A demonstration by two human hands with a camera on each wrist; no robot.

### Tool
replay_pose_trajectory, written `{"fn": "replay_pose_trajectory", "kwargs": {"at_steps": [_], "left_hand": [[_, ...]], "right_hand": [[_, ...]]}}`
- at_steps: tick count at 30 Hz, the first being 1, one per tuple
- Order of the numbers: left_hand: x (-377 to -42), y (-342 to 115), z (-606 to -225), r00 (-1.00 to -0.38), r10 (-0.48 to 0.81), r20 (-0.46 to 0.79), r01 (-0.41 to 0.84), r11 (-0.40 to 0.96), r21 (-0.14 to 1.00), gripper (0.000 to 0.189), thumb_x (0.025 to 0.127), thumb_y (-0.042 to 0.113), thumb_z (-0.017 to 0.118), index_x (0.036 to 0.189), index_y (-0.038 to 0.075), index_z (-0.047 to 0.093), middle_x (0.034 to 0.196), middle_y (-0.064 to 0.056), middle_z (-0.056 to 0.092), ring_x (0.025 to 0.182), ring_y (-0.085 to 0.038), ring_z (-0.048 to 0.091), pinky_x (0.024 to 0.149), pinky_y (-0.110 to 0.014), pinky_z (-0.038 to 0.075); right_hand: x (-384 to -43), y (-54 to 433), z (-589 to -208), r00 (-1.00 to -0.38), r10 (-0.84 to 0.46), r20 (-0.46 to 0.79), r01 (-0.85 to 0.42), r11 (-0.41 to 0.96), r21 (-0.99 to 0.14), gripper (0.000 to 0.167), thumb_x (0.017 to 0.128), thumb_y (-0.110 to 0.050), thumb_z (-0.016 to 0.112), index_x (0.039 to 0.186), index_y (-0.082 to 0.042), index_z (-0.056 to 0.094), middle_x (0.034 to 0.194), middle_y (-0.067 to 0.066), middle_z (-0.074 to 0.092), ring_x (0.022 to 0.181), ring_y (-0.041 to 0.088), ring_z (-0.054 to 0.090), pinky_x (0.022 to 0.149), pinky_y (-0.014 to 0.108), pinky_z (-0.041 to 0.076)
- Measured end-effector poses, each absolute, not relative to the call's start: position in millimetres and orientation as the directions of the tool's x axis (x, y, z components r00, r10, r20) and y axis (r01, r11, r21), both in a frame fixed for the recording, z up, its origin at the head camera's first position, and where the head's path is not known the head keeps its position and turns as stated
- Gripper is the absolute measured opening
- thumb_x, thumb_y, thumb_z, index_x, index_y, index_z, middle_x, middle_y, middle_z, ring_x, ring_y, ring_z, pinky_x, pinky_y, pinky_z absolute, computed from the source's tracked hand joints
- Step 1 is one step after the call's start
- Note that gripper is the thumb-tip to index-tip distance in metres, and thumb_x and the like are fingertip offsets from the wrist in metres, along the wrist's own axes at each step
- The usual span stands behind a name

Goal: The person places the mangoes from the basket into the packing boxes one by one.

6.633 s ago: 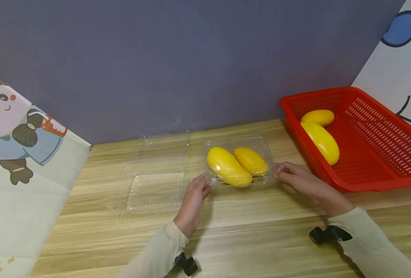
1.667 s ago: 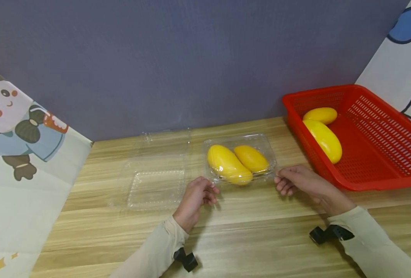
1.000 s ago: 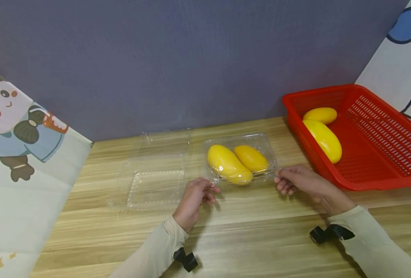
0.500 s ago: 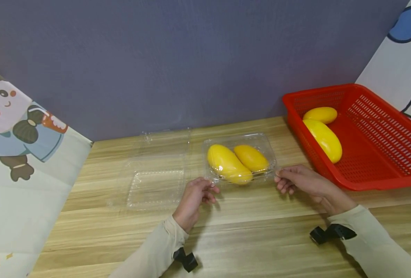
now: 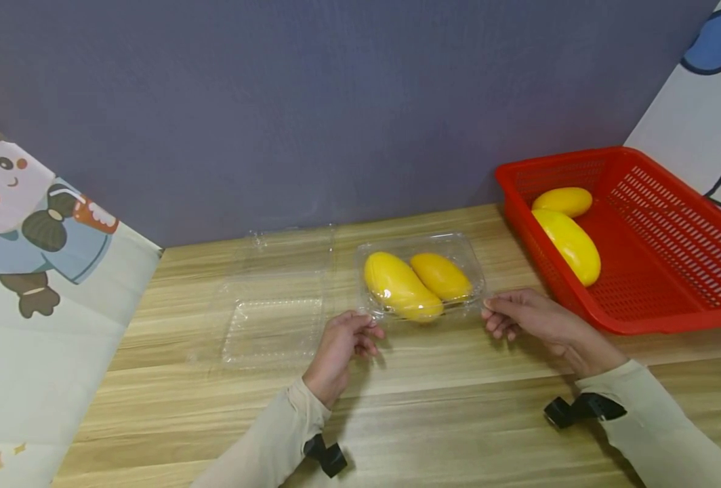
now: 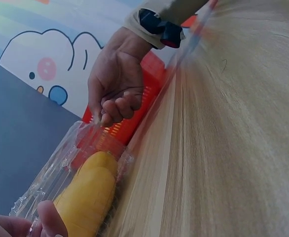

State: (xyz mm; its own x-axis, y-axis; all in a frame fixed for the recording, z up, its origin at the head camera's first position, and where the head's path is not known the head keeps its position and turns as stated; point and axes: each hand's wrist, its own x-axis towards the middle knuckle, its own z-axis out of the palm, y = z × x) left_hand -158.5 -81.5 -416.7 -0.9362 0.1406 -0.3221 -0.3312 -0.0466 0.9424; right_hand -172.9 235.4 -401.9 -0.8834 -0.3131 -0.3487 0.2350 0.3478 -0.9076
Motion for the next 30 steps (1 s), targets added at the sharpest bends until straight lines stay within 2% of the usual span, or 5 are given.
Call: {"fn": "replay_pose_trajectory", "kwargs": {"at_steps": [9,15,26,30], "left_hand": [[-158.3,-80.5,-416.7,-0.934,0.135,-0.33,-0.339,-0.05,0.939,0.017,0.098,0.017,0.051,0.096,0.003,0.061,0.076,0.003,0.067,0.059,-0.01,0.059,0.059,-0.023,0.047],[-157.6,-79.7,-416.1,-0.929,0.135,-0.344,-0.353,-0.055,0.934,0.022,0.097,0.02,0.051,0.099,0.001,0.061,0.079,0.001,0.066,0.063,-0.011,0.06,0.057,-0.021,0.047],[-156.9,-80.3,-415.5,-0.938,0.135,-0.32,-0.33,-0.057,0.942,0.019,0.098,0.016,0.049,0.1,0.0,0.06,0.078,0.002,0.064,0.064,-0.009,0.058,0.058,-0.021,0.048],[-157.1,-80.5,-415.5,-0.933,0.145,-0.329,-0.34,-0.056,0.939,0.019,0.098,0.017,0.049,0.101,0.0,0.059,0.082,0.0,0.064,0.067,-0.01,0.059,0.06,-0.022,0.049]], "right_hand": [[-172.5,234.7,-399.9,-0.874,-0.304,-0.38,0.273,0.341,-0.9,0.031,0.104,-0.022,0.046,0.1,0.003,0.064,0.081,-0.001,0.069,0.074,0.013,0.066,0.067,0.029,0.057],[-171.6,235.0,-397.5,-0.873,-0.306,-0.38,0.28,0.323,-0.904,0.029,0.103,-0.022,0.047,0.099,0.001,0.063,0.081,-0.001,0.068,0.074,0.012,0.066,0.067,0.029,0.058],[-172.5,233.4,-400.5,-0.89,-0.285,-0.356,0.257,0.331,-0.908,0.028,0.102,-0.02,0.047,0.1,0.004,0.061,0.078,-0.001,0.065,0.073,0.013,0.065,0.063,0.027,0.057],[-172.7,232.3,-401.4,-0.897,-0.268,-0.352,0.251,0.345,-0.904,0.028,0.102,-0.021,0.047,0.102,0.003,0.06,0.083,0.001,0.065,0.076,0.014,0.065,0.065,0.029,0.058]]}}
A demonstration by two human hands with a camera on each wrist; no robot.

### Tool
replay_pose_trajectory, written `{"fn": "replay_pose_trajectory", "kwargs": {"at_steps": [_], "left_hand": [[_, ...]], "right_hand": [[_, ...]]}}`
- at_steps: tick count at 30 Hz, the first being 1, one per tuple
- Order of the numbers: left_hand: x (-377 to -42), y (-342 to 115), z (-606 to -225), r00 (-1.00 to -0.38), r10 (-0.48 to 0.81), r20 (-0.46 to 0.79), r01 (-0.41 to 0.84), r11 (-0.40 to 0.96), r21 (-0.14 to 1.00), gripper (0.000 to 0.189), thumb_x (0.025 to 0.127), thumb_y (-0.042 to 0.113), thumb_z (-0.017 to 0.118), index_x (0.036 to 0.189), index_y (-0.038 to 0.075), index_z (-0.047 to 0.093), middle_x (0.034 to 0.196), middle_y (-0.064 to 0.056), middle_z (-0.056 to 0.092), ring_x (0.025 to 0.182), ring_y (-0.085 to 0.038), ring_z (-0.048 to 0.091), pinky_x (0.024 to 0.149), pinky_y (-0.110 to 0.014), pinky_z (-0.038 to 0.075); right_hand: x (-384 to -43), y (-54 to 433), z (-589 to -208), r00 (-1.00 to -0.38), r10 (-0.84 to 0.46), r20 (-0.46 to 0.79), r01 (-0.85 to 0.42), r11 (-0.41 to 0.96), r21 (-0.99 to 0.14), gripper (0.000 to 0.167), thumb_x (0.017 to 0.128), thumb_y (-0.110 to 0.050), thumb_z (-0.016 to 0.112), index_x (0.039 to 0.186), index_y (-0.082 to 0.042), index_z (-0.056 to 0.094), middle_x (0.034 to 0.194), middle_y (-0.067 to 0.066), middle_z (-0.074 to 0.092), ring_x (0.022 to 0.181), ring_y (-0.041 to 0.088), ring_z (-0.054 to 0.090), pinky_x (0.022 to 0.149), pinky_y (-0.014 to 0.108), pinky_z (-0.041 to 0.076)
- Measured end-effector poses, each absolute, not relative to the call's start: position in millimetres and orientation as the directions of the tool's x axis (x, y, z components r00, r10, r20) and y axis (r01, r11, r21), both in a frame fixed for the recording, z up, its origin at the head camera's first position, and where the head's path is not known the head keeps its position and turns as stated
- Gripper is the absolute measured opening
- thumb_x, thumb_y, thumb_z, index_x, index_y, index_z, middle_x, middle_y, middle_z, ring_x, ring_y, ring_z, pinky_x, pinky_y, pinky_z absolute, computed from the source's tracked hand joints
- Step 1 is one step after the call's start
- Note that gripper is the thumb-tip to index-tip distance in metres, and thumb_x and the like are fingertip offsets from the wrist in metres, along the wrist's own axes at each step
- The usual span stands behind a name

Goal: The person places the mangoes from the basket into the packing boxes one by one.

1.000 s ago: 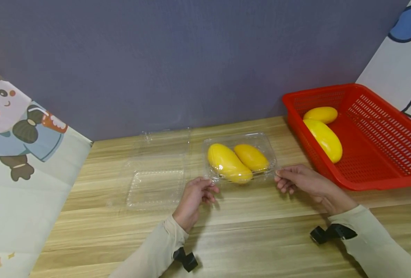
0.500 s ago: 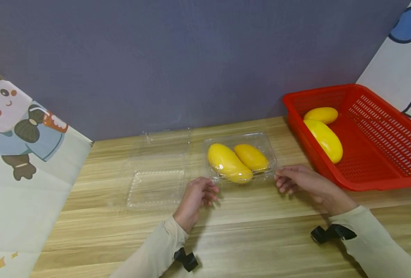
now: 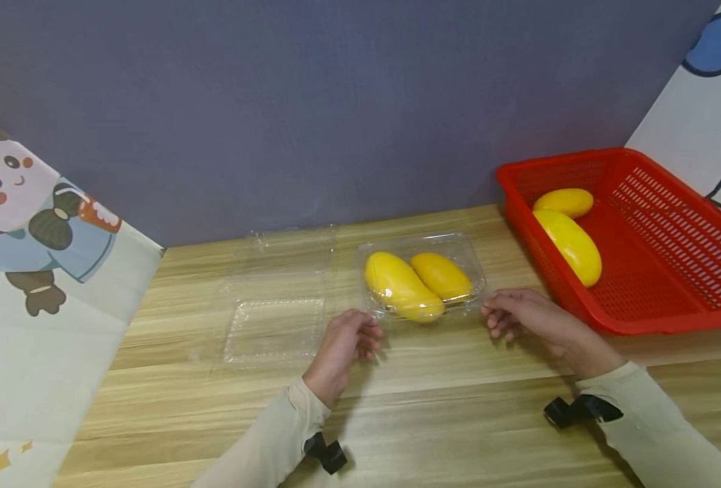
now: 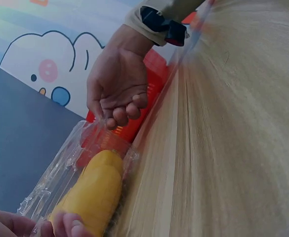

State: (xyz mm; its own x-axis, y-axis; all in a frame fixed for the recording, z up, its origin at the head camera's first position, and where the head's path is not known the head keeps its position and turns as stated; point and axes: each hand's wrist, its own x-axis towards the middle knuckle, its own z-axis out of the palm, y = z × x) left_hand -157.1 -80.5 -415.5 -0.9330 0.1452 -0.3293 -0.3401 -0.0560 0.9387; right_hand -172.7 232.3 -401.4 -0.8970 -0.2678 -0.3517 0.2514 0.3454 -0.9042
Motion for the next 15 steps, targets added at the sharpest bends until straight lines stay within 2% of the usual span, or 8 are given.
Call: {"fn": "replay_pose_trajectory", "kwargs": {"at_steps": [6,10,12,15], "left_hand": [[-157.8,-78.3,-414.8,-0.936,0.096,-0.338,-0.345,-0.067,0.936,0.021,0.098,0.016,0.048,0.112,0.001,0.051,0.092,-0.005,0.057,0.076,-0.013,0.057,0.064,-0.022,0.051],[-159.2,-76.3,-413.3,-0.952,0.01,-0.307,-0.307,-0.071,0.949,0.032,0.096,0.015,0.047,0.125,0.002,0.044,0.103,-0.006,0.053,0.086,-0.015,0.055,0.071,-0.022,0.051],[-160.1,-75.3,-412.9,-0.962,-0.027,-0.271,-0.269,-0.068,0.961,0.039,0.095,0.014,0.047,0.132,0.002,0.043,0.112,-0.007,0.048,0.092,-0.017,0.052,0.077,-0.025,0.049],[-160.2,-73.9,-412.0,-0.979,-0.06,-0.194,-0.194,-0.016,0.981,0.047,0.094,0.013,0.051,0.14,0.004,0.042,0.127,-0.011,0.041,0.108,-0.021,0.049,0.09,-0.032,0.047]], "right_hand": [[-172.2,230.0,-401.5,-0.93,-0.184,-0.317,0.215,0.427,-0.878,0.034,0.103,-0.027,0.048,0.12,0.002,0.053,0.109,0.013,0.063,0.092,0.02,0.063,0.071,0.031,0.058],[-169.6,227.6,-397.0,-0.964,-0.128,-0.232,0.143,0.487,-0.862,0.042,0.104,-0.026,0.046,0.134,0.003,0.044,0.128,0.022,0.054,0.109,0.03,0.059,0.083,0.031,0.056],[-166.4,225.6,-391.9,-0.982,-0.104,-0.159,0.083,0.52,-0.85,0.046,0.103,-0.026,0.047,0.139,0.002,0.041,0.138,0.025,0.049,0.119,0.037,0.055,0.094,0.04,0.054],[-159.2,221.4,-383.3,-0.993,-0.115,0.025,-0.091,0.609,-0.788,0.046,0.102,-0.023,0.053,0.141,-0.001,0.045,0.146,0.024,0.046,0.132,0.042,0.047,0.105,0.057,0.045]]}}
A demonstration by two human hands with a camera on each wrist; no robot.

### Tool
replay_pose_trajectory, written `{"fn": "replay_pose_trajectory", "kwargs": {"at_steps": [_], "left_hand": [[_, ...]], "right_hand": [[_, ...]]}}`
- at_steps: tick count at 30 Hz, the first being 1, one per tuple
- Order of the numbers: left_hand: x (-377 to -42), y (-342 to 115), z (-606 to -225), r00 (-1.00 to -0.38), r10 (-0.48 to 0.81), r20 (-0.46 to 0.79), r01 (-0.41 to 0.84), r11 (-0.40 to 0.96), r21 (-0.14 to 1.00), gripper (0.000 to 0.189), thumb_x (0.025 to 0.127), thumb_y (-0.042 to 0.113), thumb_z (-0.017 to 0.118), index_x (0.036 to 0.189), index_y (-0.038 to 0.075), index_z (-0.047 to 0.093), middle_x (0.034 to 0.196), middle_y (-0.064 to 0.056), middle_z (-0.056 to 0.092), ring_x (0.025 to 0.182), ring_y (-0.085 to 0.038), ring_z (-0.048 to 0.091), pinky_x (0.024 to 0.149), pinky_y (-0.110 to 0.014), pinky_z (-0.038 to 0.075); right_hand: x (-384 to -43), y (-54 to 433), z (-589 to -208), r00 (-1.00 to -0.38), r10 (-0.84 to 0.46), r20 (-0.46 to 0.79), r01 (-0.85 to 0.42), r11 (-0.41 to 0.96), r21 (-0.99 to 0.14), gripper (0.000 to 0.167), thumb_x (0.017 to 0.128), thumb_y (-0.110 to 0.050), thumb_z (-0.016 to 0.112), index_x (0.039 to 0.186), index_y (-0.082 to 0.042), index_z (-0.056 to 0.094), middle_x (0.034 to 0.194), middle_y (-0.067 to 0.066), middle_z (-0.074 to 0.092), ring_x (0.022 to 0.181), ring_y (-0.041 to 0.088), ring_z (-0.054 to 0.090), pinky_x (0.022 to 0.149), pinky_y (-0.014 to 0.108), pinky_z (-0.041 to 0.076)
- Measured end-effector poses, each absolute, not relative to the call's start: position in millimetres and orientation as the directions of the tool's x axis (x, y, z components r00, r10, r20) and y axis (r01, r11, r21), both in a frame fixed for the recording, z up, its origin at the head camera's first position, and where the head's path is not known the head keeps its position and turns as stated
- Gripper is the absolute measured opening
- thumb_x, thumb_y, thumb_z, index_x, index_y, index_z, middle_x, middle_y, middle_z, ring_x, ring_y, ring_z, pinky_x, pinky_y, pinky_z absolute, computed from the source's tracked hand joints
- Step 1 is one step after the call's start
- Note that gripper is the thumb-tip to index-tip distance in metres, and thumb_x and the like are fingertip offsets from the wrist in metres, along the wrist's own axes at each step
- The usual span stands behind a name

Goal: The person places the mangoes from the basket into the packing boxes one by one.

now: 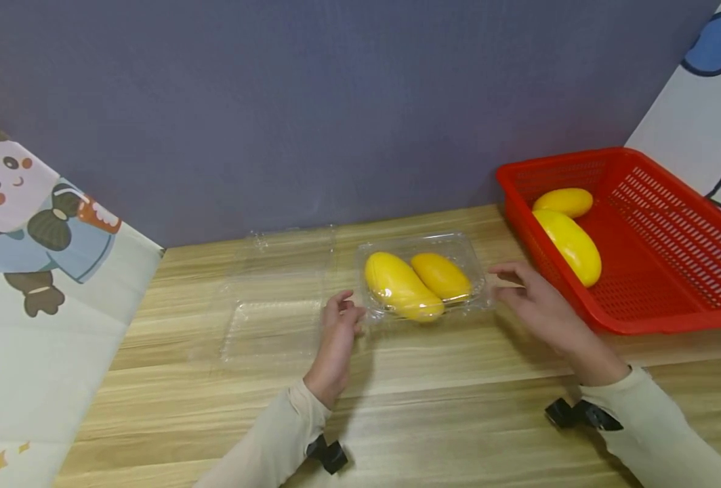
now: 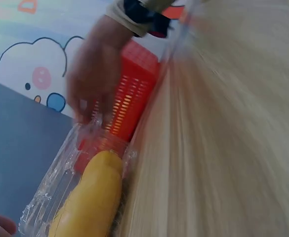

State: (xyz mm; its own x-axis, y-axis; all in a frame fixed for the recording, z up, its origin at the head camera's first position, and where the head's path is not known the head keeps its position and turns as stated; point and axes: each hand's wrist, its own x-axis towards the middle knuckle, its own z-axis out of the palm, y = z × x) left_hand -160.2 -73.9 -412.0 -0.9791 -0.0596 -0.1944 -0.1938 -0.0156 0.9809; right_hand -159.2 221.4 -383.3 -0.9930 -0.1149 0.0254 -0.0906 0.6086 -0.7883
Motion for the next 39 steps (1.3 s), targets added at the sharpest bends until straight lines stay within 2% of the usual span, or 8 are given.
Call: {"fn": "replay_pose_trajectory", "kwargs": {"at_steps": [2,6,9,12,15,21,30,39], "left_hand": [[-158.5,-72.6,-410.8,-0.99,-0.053,-0.128,-0.131,0.061,0.989,0.052,0.093,0.013,0.053,0.144,0.007,0.043,0.136,-0.012,0.035,0.12,-0.026,0.044,0.098,-0.04,0.044],[-151.2,-70.3,-407.7,-0.999,0.028,0.043,0.049,0.262,0.964,0.057,0.092,0.014,0.056,0.147,0.014,0.044,0.151,-0.011,0.029,0.142,-0.032,0.031,0.115,-0.056,0.033],[-143.9,-68.6,-406.7,-0.965,0.128,0.229,0.262,0.399,0.879,0.057,0.09,0.012,0.057,0.146,0.014,0.047,0.156,-0.012,0.028,0.146,-0.036,0.03,0.118,-0.062,0.027],[-135.4,-66.0,-405.7,-0.89,0.236,0.391,0.455,0.524,0.72,0.057,0.088,0.011,0.061,0.144,0.012,0.05,0.157,-0.014,0.032,0.148,-0.04,0.027,0.118,-0.063,0.027],[-127.4,-63.0,-404.1,-0.826,0.333,0.454,0.556,0.614,0.561,0.061,0.086,0.013,0.064,0.145,0.009,0.05,0.157,-0.015,0.035,0.151,-0.041,0.023,0.119,-0.064,0.025],[-117.7,-60.3,-399.9,-0.826,0.416,0.38,0.556,0.709,0.433,0.066,0.09,0.019,0.064,0.15,0.007,0.042,0.163,-0.011,0.03,0.153,-0.034,0.022,0.123,-0.056,0.024],[-117.7,-59.3,-401.4,-0.848,0.421,0.322,0.525,0.751,0.401,0.066,0.092,0.025,0.062,0.151,0.004,0.04,0.162,-0.013,0.031,0.154,-0.031,0.021,0.124,-0.05,0.025],[-118.1,-59.1,-402.9,-0.838,0.434,0.331,0.537,0.764,0.357,0.063,0.091,0.025,0.063,0.148,0.003,0.045,0.16,-0.013,0.035,0.154,-0.03,0.021,0.126,-0.047,0.022]], "right_hand": [[-153.2,216.4,-378.5,-0.973,-0.163,0.161,-0.229,0.668,-0.708,0.045,0.098,-0.019,0.059,0.14,-0.005,0.05,0.149,0.021,0.046,0.137,0.044,0.041,0.107,0.065,0.038],[-142.4,202.7,-374.7,-0.886,-0.309,0.346,-0.448,0.761,-0.468,0.051,0.089,-0.015,0.069,0.138,-0.012,0.055,0.152,0.017,0.044,0.141,0.043,0.038,0.108,0.068,0.035],[-135.0,194.4,-374.0,-0.836,-0.404,0.371,-0.526,0.783,-0.332,0.06,0.086,-0.017,0.073,0.142,-0.017,0.052,0.156,0.016,0.039,0.143,0.045,0.034,0.11,0.067,0.034],[-127.7,189.6,-372.1,-0.821,-0.459,0.34,-0.551,0.794,-0.259,0.066,0.088,-0.026,0.073,0.148,-0.023,0.047,0.162,0.014,0.032,0.147,0.045,0.029,0.111,0.067,0.033],[-121.6,185.8,-370.1,-0.819,-0.485,0.308,-0.557,0.801,-0.219,0.069,0.089,-0.031,0.072,0.151,-0.028,0.042,0.165,0.01,0.027,0.149,0.043,0.026,0.112,0.066,0.034],[-113.8,181.3,-368.5,-0.829,-0.507,0.236,-0.554,0.802,-0.223,0.071,0.093,-0.035,0.068,0.155,-0.028,0.034,0.167,0.004,0.02,0.153,0.039,0.02,0.114,0.064,0.034],[-112.7,179.6,-370.9,-0.854,-0.493,0.163,-0.52,0.816,-0.252,0.068,0.096,-0.037,0.063,0.156,-0.026,0.033,0.165,0.011,0.024,0.152,0.04,0.021,0.118,0.06,0.03],[-112.7,180.0,-371.8,-0.865,-0.485,0.131,-0.502,0.827,-0.253,0.068,0.097,-0.038,0.061,0.157,-0.025,0.032,0.166,0.01,0.022,0.153,0.038,0.018,0.119,0.059,0.029]]}}
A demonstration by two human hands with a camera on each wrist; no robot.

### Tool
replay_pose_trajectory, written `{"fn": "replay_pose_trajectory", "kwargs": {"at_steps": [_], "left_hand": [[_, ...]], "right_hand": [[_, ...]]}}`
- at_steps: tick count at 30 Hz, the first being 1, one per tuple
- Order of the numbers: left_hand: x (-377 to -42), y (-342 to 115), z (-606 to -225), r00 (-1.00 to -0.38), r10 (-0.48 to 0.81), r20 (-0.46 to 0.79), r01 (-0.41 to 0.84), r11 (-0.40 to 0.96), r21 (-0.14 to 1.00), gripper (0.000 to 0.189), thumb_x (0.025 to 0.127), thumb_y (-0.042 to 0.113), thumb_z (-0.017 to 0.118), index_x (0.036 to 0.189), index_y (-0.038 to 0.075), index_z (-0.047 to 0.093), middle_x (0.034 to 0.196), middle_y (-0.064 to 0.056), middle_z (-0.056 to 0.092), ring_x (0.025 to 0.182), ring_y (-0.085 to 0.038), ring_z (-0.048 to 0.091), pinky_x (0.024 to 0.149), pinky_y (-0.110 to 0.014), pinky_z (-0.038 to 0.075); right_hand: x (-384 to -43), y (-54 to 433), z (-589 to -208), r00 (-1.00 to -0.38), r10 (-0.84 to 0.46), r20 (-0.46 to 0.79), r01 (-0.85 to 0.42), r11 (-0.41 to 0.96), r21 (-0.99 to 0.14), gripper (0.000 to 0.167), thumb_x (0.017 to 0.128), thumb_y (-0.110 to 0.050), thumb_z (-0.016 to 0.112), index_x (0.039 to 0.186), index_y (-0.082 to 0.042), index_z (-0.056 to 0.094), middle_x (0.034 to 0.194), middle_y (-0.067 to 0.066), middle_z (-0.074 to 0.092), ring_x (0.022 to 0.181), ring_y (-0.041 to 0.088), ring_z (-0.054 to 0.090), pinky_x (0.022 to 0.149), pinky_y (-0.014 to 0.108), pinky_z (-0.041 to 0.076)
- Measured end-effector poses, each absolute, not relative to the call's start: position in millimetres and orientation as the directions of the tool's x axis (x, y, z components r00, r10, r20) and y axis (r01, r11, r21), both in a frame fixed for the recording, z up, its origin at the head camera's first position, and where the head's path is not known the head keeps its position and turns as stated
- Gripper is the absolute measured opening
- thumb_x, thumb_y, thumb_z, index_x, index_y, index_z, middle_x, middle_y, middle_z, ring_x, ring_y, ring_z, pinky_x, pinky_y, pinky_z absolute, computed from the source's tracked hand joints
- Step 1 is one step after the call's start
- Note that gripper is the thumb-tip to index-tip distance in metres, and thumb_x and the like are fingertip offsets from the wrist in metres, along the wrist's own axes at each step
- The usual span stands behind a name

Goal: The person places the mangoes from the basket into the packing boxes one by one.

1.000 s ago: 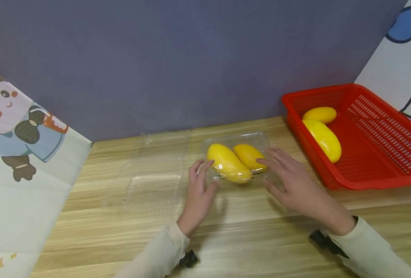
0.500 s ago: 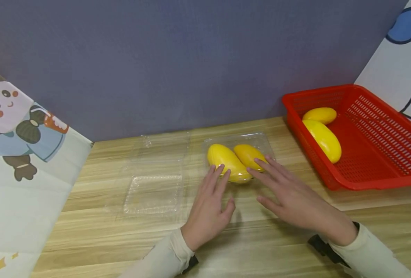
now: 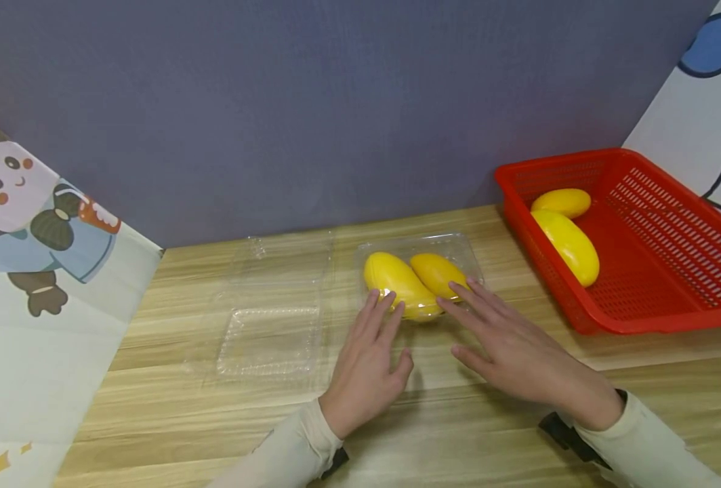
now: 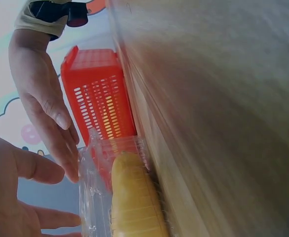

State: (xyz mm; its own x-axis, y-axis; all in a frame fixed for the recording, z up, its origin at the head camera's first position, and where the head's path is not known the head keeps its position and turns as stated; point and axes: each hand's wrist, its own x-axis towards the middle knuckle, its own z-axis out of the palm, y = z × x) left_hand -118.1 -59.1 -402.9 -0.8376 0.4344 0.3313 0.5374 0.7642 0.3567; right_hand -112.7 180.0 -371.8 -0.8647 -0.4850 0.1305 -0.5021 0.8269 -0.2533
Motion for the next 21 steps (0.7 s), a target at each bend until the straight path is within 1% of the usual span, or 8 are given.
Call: {"fn": "replay_pose_trajectory", "kwargs": {"at_steps": [9,15,21], "left_hand": [[-119.1,-58.4,-404.3,-0.835,0.44,0.33,0.537,0.78,0.321,0.061,0.091,0.027,0.063,0.147,0.006,0.047,0.16,-0.012,0.036,0.154,-0.029,0.021,0.125,-0.049,0.025],[-119.3,-58.2,-404.4,-0.84,0.438,0.32,0.532,0.782,0.324,0.063,0.091,0.026,0.063,0.148,0.007,0.046,0.161,-0.011,0.035,0.155,-0.028,0.02,0.124,-0.051,0.027],[-120.9,-58.0,-405.7,-0.846,0.439,0.302,0.525,0.784,0.331,0.065,0.091,0.025,0.064,0.15,0.008,0.043,0.163,-0.011,0.032,0.155,-0.027,0.017,0.124,-0.05,0.026]], "right_hand": [[-113.4,179.9,-373.7,-0.865,-0.481,0.139,-0.501,0.832,-0.237,0.068,0.095,-0.035,0.064,0.156,-0.023,0.035,0.165,0.011,0.025,0.152,0.039,0.021,0.119,0.058,0.03],[-114.7,179.6,-374.6,-0.865,-0.479,0.149,-0.502,0.833,-0.231,0.068,0.094,-0.035,0.065,0.155,-0.022,0.037,0.165,0.011,0.025,0.152,0.039,0.022,0.12,0.056,0.03],[-116.2,179.2,-374.9,-0.867,-0.471,0.162,-0.497,0.834,-0.239,0.067,0.094,-0.033,0.066,0.154,-0.021,0.039,0.165,0.012,0.027,0.151,0.04,0.024,0.118,0.058,0.031]]}}
